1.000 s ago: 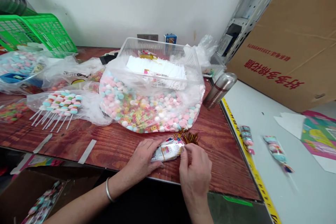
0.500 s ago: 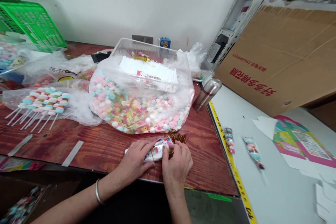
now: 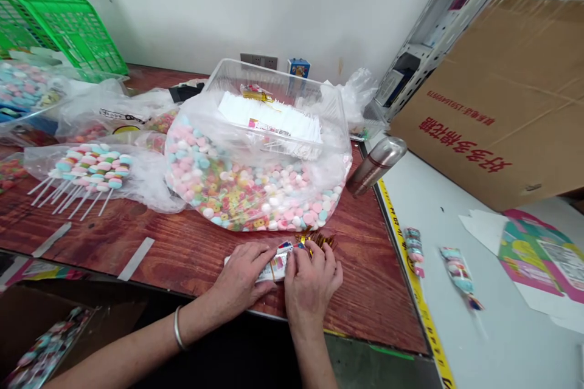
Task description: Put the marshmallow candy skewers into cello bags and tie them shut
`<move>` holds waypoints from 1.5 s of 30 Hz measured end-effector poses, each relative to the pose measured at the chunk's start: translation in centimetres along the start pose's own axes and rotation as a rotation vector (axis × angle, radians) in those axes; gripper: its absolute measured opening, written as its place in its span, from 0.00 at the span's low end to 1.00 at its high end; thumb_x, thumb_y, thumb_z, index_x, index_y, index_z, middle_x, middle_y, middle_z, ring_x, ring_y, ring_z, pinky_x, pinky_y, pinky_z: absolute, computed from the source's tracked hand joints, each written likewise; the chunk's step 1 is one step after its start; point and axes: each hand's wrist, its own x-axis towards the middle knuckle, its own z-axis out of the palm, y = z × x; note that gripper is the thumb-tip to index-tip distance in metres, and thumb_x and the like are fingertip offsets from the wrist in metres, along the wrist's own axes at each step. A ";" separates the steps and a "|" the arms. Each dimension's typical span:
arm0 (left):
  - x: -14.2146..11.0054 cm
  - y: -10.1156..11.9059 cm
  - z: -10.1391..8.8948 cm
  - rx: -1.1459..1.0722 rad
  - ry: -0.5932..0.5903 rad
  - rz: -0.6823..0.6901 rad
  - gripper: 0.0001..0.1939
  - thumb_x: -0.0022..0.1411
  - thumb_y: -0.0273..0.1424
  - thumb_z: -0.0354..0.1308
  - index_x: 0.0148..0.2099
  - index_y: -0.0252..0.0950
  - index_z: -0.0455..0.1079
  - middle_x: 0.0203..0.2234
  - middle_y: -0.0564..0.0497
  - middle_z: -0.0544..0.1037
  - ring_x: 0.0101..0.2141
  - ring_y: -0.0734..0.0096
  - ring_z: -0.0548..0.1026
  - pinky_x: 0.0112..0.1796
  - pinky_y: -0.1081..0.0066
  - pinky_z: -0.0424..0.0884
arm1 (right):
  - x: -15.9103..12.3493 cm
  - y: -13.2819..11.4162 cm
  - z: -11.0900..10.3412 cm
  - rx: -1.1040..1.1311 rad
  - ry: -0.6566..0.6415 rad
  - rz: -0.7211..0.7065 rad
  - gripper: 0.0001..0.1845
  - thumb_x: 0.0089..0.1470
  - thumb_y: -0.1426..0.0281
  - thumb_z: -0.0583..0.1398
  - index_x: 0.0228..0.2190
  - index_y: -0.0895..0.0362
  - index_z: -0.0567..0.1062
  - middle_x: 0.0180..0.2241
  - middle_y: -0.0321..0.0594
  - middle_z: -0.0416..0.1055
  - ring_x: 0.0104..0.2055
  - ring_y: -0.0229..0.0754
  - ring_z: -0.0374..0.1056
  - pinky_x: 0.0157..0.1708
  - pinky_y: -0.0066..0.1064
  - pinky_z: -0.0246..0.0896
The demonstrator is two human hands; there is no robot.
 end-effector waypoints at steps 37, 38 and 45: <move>1.0 1.1 0.0 -0.089 0.083 -0.100 0.17 0.56 0.32 0.62 0.49 0.40 0.69 0.43 0.49 0.76 0.45 0.59 0.69 0.44 0.61 0.62 | -0.3 -1.7 -2.1 0.575 -0.133 0.039 0.11 0.60 0.64 0.54 0.32 0.55 0.75 0.33 0.40 0.73 0.36 0.43 0.69 0.38 0.34 0.63; 1.0 1.2 0.0 -0.077 0.080 -0.093 0.18 0.56 0.33 0.62 0.49 0.40 0.69 0.43 0.49 0.76 0.45 0.59 0.69 0.44 0.61 0.61 | -0.2 -1.8 -2.4 0.569 -0.117 0.053 0.12 0.60 0.64 0.54 0.32 0.55 0.74 0.31 0.39 0.72 0.34 0.42 0.68 0.36 0.33 0.62; 1.5 0.7 -0.9 -0.106 0.022 -0.083 0.29 0.52 0.37 0.68 0.56 0.42 0.67 0.47 0.47 0.76 0.48 0.56 0.69 0.48 0.57 0.62 | 0.5 -1.7 -7.2 0.486 0.282 0.343 0.10 0.57 0.62 0.61 0.32 0.56 0.75 0.29 0.40 0.74 0.31 0.41 0.68 0.35 0.31 0.62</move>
